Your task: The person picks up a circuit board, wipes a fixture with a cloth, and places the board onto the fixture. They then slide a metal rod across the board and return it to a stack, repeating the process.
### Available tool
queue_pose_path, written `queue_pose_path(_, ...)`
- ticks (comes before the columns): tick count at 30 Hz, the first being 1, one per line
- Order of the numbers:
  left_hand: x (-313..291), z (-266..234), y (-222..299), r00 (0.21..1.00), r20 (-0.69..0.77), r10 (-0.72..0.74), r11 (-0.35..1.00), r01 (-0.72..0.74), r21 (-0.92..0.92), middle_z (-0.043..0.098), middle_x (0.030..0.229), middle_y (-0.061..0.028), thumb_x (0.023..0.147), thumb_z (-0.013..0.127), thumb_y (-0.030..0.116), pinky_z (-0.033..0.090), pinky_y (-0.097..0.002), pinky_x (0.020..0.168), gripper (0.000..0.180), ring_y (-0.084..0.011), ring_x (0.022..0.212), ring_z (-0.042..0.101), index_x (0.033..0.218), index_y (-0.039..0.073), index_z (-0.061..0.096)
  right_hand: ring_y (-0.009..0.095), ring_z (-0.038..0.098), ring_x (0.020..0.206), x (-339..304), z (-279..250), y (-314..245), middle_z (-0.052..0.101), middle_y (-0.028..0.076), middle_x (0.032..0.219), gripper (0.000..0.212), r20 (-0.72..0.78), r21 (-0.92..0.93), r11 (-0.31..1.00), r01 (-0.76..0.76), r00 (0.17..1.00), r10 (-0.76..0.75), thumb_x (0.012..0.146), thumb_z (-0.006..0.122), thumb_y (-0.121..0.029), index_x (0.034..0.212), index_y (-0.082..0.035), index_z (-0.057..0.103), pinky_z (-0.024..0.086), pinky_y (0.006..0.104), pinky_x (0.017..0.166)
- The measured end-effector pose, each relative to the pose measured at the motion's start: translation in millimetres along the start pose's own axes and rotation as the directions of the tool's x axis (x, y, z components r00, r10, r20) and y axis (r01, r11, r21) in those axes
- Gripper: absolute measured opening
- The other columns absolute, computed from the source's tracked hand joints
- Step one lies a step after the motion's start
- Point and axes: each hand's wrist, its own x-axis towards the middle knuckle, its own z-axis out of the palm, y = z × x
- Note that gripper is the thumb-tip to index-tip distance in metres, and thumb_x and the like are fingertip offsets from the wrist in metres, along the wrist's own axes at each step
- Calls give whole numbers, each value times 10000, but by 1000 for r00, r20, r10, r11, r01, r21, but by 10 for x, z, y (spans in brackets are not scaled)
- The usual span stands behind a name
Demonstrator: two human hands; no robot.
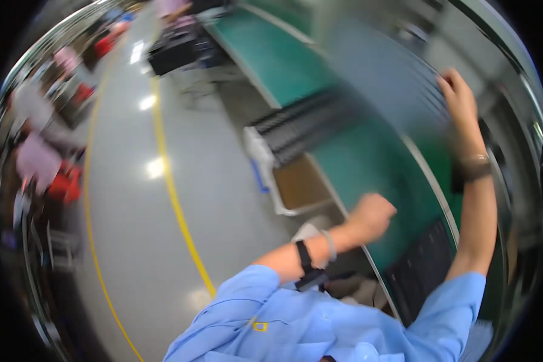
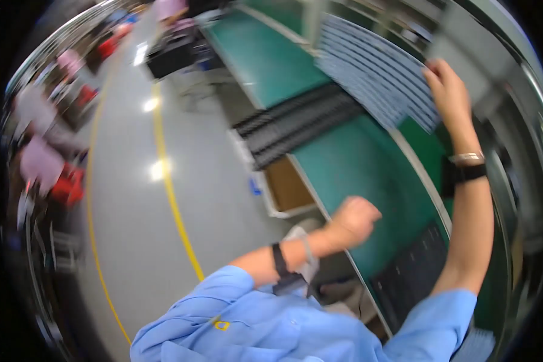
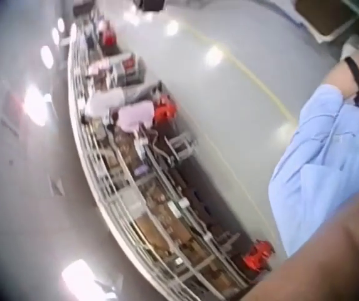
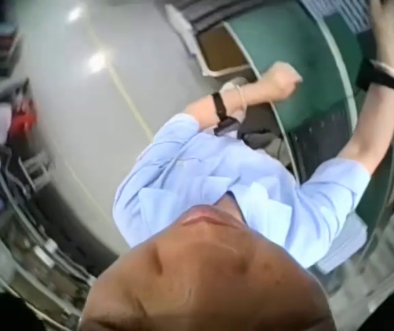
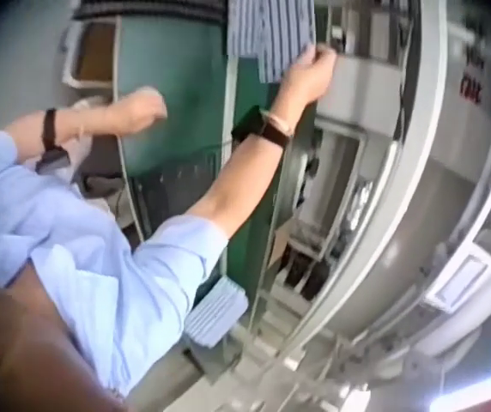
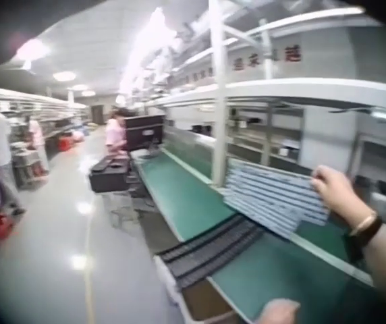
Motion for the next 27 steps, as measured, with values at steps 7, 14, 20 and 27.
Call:
queue_pose_path(7, -54, -22, -11, 892, -57, -448, 798, 370, -476, 497, 1105, -76, 786, 461, -37, 394, -316, 918, 341, -187, 1011, 494, 1119, 36, 460, 79, 469, 675, -1654, -1720, -293, 527, -7, 725, 148, -21, 112, 957, -268, 962, 272, 829, 589, -159, 881, -25, 554, 407, 239, 618)
queue_pose_path(14, 482, 30, 766, 930, 273, -247, 488, 363, -794, 475, 1185, -119, 818, 542, 38, 381, -338, 934, 505, -211, 1083, 474, 1282, 14, 344, 68, 461, 682, -3595, -2699, -257, 493, -20, 706, 124, 90, 60, 889, -454, 890, 448, 835, 586, -134, 849, -24, 531, 403, 210, 622)
queue_pose_path(20, 350, 580, 978, 748, 656, -100, 479, 614, -627, 506, 1171, -92, 797, 624, 72, 407, -296, 892, 496, -155, 1056, 490, 1244, 13, 419, 101, 490, 716, -4535, -2786, -205, 532, 13, 762, 151, 54, 60, 802, -594, 804, 592, 830, 590, -161, 869, -21, 550, 418, 241, 644)
queue_pose_path(27, 46, 669, 1103, 684, 714, -151, 539, 662, -521, 593, 1036, -42, 789, 645, 55, 415, -257, 854, 347, -105, 937, 537, 1116, 20, 536, 141, 551, 803, -4928, -2517, -126, 582, 42, 866, 194, 73, 116, 710, -694, 719, 691, 819, 604, -195, 912, -24, 598, 451, 275, 705)
